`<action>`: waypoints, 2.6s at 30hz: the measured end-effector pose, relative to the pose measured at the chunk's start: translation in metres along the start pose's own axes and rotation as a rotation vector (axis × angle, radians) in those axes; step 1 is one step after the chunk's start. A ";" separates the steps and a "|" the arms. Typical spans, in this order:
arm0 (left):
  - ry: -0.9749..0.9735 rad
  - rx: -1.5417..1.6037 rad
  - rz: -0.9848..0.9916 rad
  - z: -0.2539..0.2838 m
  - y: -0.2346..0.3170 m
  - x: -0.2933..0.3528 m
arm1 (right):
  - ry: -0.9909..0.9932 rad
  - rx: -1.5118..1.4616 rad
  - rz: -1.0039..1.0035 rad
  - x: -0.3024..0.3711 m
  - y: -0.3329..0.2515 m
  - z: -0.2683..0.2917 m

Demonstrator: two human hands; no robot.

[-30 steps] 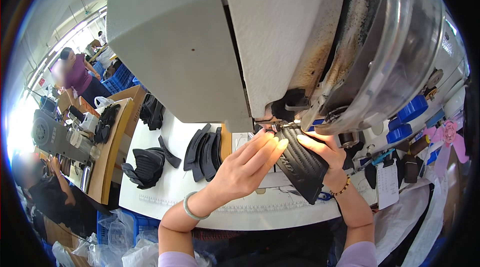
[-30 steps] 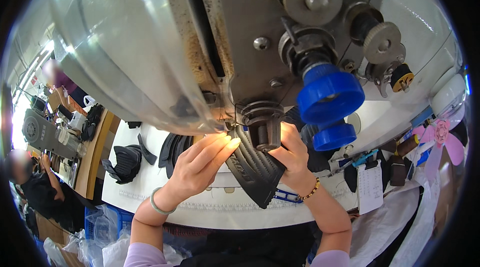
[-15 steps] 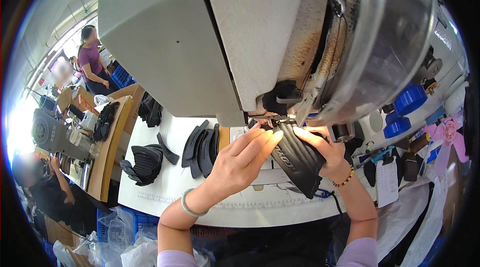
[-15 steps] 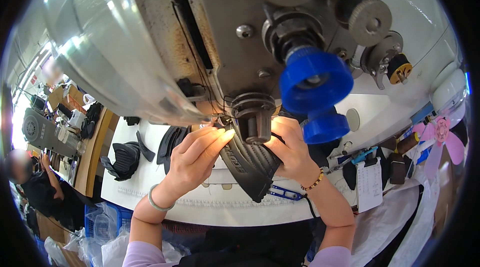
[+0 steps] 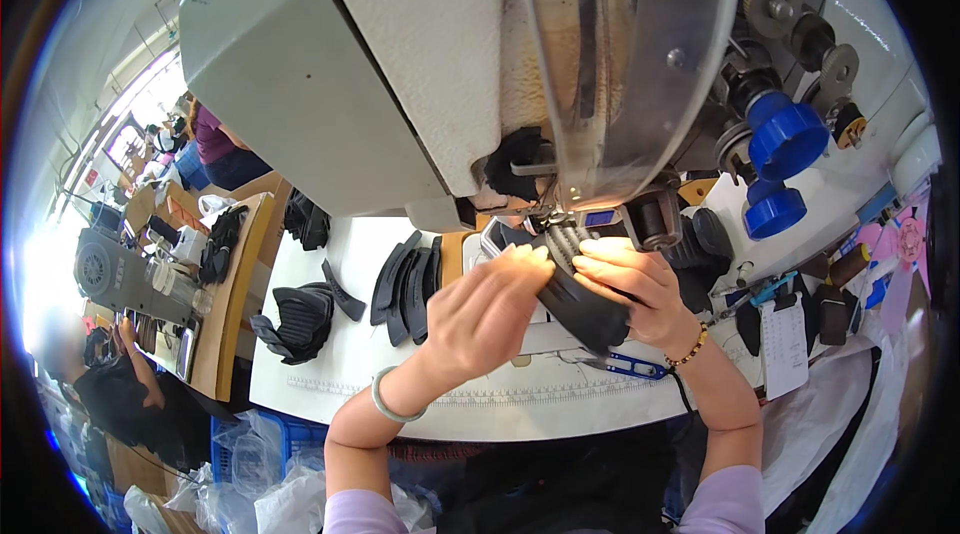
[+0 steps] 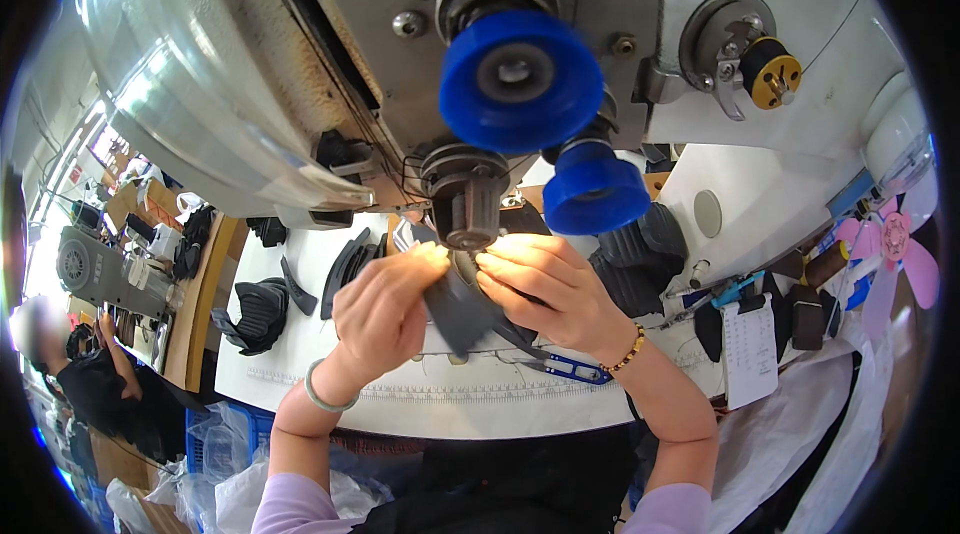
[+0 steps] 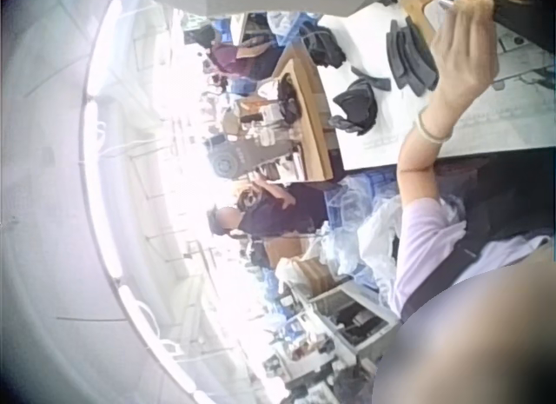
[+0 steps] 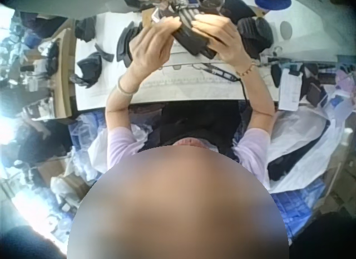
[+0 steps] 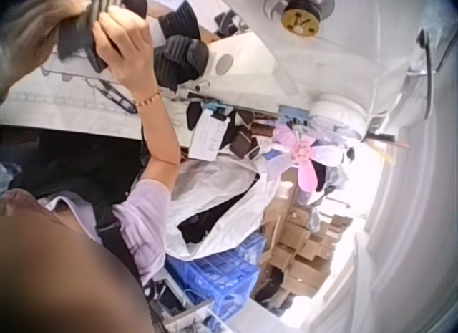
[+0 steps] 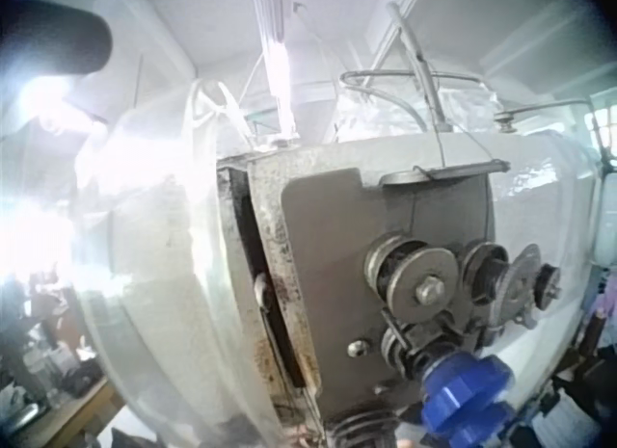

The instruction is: Sewing together components of a black shoe upper using an industrial sewing machine.

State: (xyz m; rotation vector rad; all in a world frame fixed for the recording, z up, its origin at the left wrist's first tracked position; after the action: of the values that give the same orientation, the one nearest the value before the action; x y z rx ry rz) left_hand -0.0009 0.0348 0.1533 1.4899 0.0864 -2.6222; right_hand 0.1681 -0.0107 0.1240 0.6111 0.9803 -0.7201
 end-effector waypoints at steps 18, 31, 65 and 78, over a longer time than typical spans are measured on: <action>-0.078 -0.069 -0.194 -0.002 0.004 0.003 | 0.052 0.048 -0.030 0.000 -0.001 -0.002; -0.057 -0.020 -0.077 -0.007 -0.004 0.002 | 0.031 0.054 -0.126 0.000 0.005 -0.010; -0.190 -0.149 -0.184 -0.003 0.019 -0.004 | 0.049 -0.015 -0.047 0.001 0.007 -0.004; -0.162 0.053 -0.057 0.003 -0.007 -0.007 | 0.051 0.045 -0.110 -0.009 0.000 -0.005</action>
State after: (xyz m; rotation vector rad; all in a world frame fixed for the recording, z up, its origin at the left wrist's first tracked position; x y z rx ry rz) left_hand -0.0011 0.0418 0.1606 1.3030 0.0453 -2.8003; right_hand 0.1624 -0.0048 0.1303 0.6214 1.0536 -0.8295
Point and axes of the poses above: each hand's wrist, its own x-axis away from the middle knuckle, its own z-axis out of the back of the hand, y = z × x, the point moved 5 cm from there along -x, towards the middle knuckle, and after that the axes turned 10 degrees about x, right-handed, at the moved point
